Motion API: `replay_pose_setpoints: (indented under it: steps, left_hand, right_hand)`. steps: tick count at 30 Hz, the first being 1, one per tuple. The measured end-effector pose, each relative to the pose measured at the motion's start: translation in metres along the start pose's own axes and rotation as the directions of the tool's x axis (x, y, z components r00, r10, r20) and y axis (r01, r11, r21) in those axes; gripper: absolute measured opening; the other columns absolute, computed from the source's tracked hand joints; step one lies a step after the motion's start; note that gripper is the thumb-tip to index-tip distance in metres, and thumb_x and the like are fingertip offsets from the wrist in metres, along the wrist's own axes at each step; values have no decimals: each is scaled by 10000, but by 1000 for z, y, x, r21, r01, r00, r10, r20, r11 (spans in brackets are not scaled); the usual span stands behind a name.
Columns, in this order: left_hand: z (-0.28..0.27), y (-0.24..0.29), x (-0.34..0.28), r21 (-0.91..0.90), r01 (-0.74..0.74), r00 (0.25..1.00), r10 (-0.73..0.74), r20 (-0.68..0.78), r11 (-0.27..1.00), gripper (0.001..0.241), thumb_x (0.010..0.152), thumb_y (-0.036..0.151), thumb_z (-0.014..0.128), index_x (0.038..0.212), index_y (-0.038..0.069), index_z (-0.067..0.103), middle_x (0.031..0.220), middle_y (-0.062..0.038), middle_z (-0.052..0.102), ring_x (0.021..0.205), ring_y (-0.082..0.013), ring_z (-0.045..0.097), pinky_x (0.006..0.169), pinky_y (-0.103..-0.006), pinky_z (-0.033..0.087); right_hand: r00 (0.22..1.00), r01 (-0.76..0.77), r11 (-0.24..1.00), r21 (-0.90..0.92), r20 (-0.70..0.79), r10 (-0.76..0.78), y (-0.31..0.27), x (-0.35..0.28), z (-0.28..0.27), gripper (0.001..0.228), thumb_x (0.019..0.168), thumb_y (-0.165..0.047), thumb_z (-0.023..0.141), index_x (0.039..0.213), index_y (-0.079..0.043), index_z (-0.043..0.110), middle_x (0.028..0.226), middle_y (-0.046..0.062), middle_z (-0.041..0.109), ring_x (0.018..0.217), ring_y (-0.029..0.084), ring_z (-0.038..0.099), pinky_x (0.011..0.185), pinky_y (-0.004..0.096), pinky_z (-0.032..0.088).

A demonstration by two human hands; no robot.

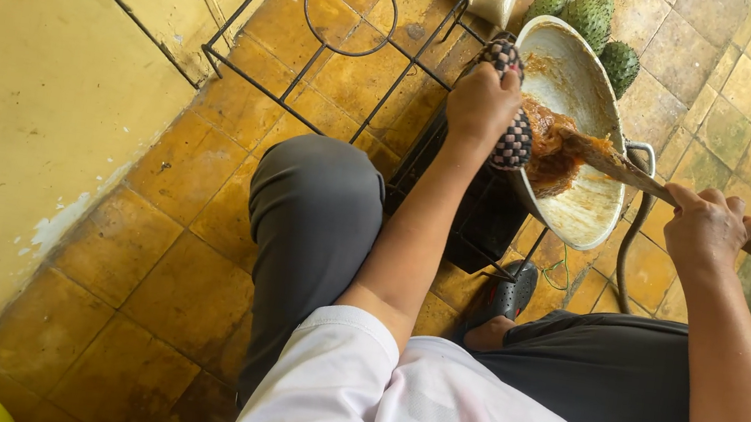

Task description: Stirring a thick brown mixture in a large pan using a wooden spatula

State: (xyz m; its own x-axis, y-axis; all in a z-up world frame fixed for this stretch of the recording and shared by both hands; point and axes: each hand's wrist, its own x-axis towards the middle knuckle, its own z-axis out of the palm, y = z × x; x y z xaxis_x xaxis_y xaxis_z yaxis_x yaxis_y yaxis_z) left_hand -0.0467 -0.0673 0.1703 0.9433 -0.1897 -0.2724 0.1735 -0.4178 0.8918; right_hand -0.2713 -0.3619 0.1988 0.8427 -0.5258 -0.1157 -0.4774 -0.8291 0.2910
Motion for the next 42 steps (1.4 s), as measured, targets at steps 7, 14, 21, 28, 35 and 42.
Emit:
replay_pose_setpoints:
  steps: [7, 14, 21, 28, 35, 42]
  left_hand:
    - [18, -1, 5, 27, -77, 996, 78, -40, 997, 460, 980, 412, 426, 999, 6, 643, 951, -199, 760, 818, -354, 744, 670, -467, 575]
    - [-27, -20, 2, -22, 166, 984, -163, 77, 986, 334, 1065, 239, 375, 1011, 8, 610, 786, -103, 684, 620, -162, 683, 457, -224, 593]
    - [-41, -63, 18, -11, 289, 954, -287, 80, 957, 350, 1088, 281, 394, 1160, -2, 588, 852, -104, 669, 656, -158, 664, 471, -215, 553]
    - [-18, -115, 60, -14, 269, 953, -268, -144, 963, 377, 1007, 353, 442, 1160, 40, 587, 1174, -230, 722, 1032, -436, 702, 810, -568, 512]
    - [-20, -108, 61, -38, 225, 961, -229, -155, 974, 356, 1050, 391, 424, 1166, 65, 508, 1186, -196, 707, 946, -368, 734, 700, -519, 563]
    - [-17, -115, 57, -2, 193, 963, -190, -188, 981, 269, 1055, 283, 352, 1184, 52, 403, 1258, -255, 623, 1009, -458, 666, 748, -586, 489]
  right_hand:
    - [993, -66, 997, -28, 92, 69, -10, 0, -9, 566, 968, 1, 497, 1340, -385, 677, 1197, 81, 688, 1133, 343, 514, 929, 492, 231]
    - [990, 13, 998, -64, 138, -4, -50, -32, -56, 744, 930, 42, 401, 1486, -432, 542, 1143, 67, 684, 763, 300, 675, 755, 394, 389]
    - [998, 33, 993, -115, 58, -26, -38, -41, -64, 576, 986, -35, 484, 1337, -468, 627, 1005, -4, 697, 762, 253, 661, 757, 390, 398]
    - [957, 122, 989, -79, -256, -138, -23, -51, -38, 460, 1033, -156, 531, 1399, -402, 662, 1054, -18, 696, 801, 281, 685, 675, 404, 433]
    - [969, 64, 995, 79, 232, -81, -73, -56, -95, 520, 1091, -73, 367, 1551, -306, 429, 946, 57, 630, 595, 195, 569, 500, 285, 440]
    - [953, 115, 990, -77, 290, -88, -64, -53, -85, 546, 1054, -100, 399, 1484, -428, 465, 911, -20, 650, 743, 180, 629, 626, 290, 467]
